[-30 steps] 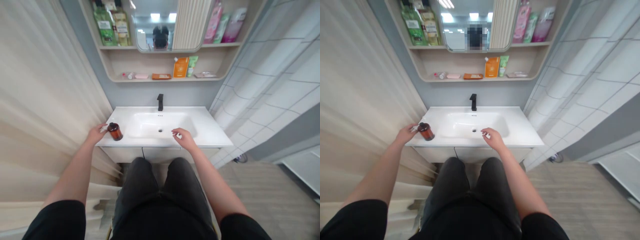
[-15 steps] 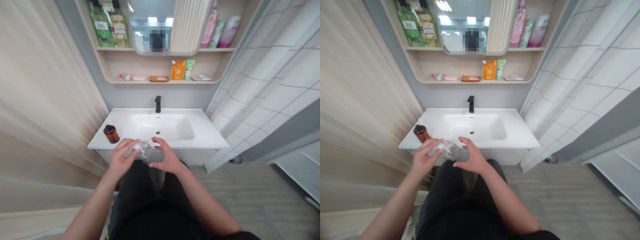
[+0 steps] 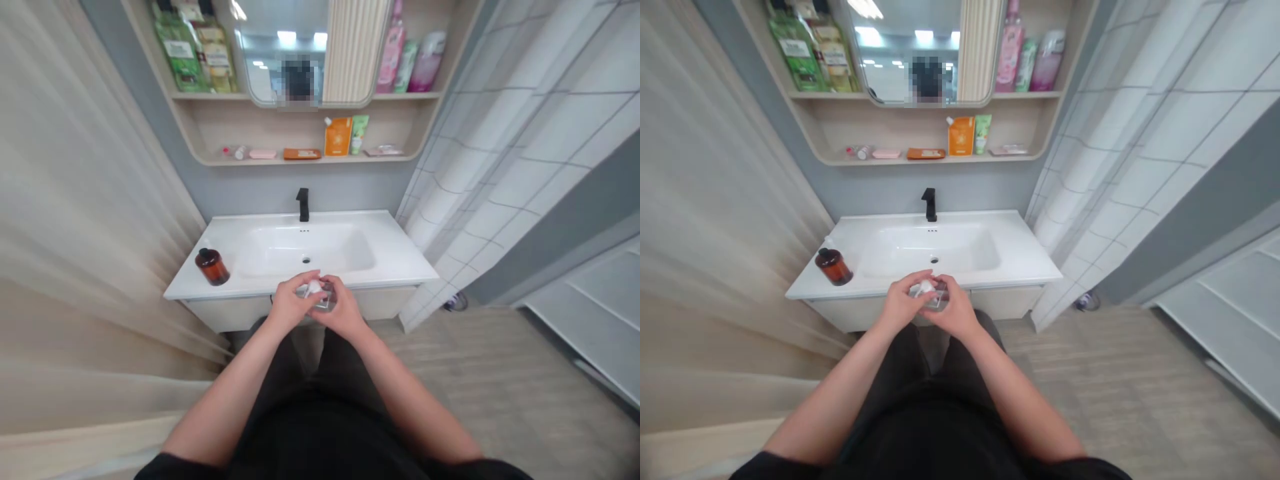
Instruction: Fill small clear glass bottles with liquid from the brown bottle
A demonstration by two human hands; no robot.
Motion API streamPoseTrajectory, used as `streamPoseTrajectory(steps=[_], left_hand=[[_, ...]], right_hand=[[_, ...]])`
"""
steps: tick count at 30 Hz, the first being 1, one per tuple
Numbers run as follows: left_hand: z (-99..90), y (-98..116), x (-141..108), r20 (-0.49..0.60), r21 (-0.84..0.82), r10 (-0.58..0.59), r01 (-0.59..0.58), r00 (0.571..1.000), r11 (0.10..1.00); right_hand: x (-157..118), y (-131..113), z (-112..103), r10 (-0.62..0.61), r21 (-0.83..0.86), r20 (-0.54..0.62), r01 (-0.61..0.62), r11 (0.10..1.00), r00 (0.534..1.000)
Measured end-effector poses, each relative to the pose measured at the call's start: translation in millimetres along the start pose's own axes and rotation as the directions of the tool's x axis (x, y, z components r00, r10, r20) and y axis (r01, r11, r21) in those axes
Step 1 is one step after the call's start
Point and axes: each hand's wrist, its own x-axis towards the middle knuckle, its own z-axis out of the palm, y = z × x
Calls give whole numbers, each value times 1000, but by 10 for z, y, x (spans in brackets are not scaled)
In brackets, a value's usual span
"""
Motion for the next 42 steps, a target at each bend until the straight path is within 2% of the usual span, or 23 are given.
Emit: streamPoseTrajectory(steps=[3, 5, 7, 10, 12, 15, 18, 21, 23, 28, 32, 35, 38, 42], left_hand=[[-31, 43, -19, 167, -62, 17, -6, 986, 998], [-57, 64, -28, 233, -90, 16, 5, 972, 996], [-61, 79, -35, 194, -76, -15, 30, 981, 997], [-20, 78, -71, 8, -20, -63, 63, 998, 998], [5, 57, -118, -58, -11, -47, 47, 997, 999], [-17, 8, -179, 13, -114, -15, 16, 1000, 993], [-98, -12, -164, 100, -214, -51, 72, 994, 974], [-166, 26, -98, 150, -176, -65, 91, 987, 980], [-183, 57, -68, 183, -128, -39, 64, 982, 990], [-185, 30, -55, 177, -189, 0, 34, 984, 981], [-178, 1, -70, 182, -163, 5, 26, 983, 986], [-177, 14, -102, 231, -116, 15, 12, 973, 993], [-179, 44, -107, 235, -153, 4, 33, 972, 988], [-186, 130, -67, 213, -85, 15, 4, 977, 996]], right_hand=[[-18, 58, -60, 15, 76, 90, -22, 997, 996], [-30, 68, -70, 5, 119, 142, -22, 993, 990], [-42, 45, -41, 6, 117, 130, -21, 993, 991], [-50, 0, 45, 15, 82, 64, -20, 996, 998], [-44, 8, 87, 19, 93, 68, -25, 995, 998], [-32, 77, 81, 58, 123, 73, -67, 990, 996], [-39, 135, 31, 71, 127, 107, -85, 988, 992], [-36, 127, -7, 2, 158, 202, -35, 987, 979], [-12, 105, -28, -20, 174, 210, -18, 985, 978], [21, 77, -83, 30, 136, 135, -49, 990, 990], [-32, 43, -81, -41, 105, 194, 21, 994, 980], [-42, 16, -79, -15, 104, 175, -3, 995, 984], [-33, -11, -64, 9, 111, 145, -26, 993, 989], [-37, -61, 3, -70, 91, 226, 50, 995, 972]])
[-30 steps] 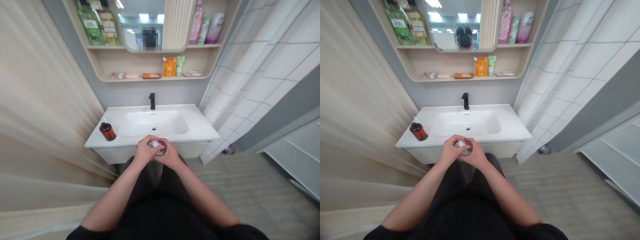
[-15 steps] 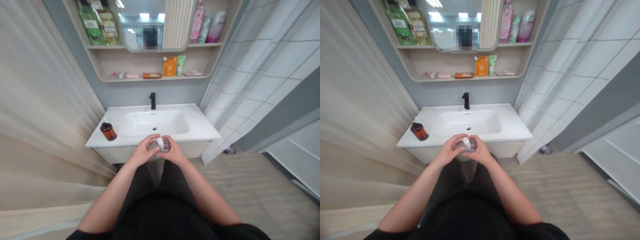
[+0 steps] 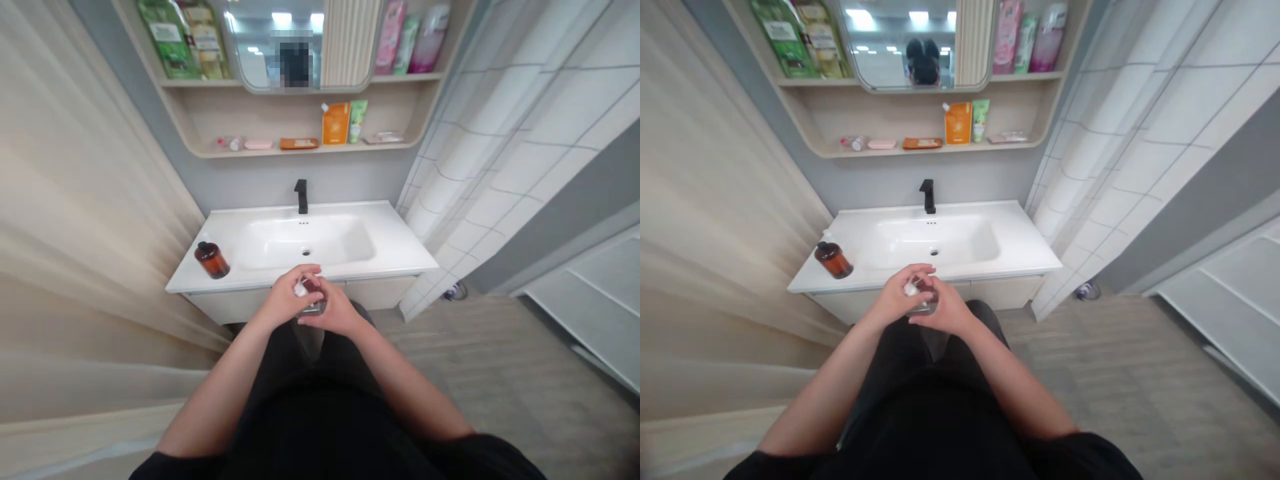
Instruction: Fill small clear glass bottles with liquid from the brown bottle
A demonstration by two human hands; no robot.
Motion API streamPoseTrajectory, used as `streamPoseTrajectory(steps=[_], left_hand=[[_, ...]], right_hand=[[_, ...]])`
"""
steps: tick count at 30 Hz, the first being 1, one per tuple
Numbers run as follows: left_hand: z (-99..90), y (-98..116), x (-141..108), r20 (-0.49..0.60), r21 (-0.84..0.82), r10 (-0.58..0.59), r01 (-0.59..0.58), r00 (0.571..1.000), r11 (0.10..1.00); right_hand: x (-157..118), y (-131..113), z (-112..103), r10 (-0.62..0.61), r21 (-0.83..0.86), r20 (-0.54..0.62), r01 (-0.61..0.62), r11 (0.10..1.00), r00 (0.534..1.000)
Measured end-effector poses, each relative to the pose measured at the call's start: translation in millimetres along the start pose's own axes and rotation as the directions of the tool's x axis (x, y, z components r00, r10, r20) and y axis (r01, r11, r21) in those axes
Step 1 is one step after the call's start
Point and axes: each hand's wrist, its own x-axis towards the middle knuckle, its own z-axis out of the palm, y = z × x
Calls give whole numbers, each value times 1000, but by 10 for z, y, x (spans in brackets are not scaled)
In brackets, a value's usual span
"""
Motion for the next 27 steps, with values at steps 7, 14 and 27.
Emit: streamPoseTrajectory(steps=[7, 14, 27], left_hand=[[-69, 4, 10, 15, -53, 81, -80, 997, 995], [-117, 34, -43, -252, 192, 145, -98, 957, 976], [-538, 145, -221, -380, 461, 267, -69, 886, 885]], right_hand=[[-1, -2, -36, 44, -21, -103, -46, 999, 994], [-37, 49, -47, 59, -50, -74, -62, 997, 996], [70, 380, -97, 79, -140, -170, -103, 985, 982]])
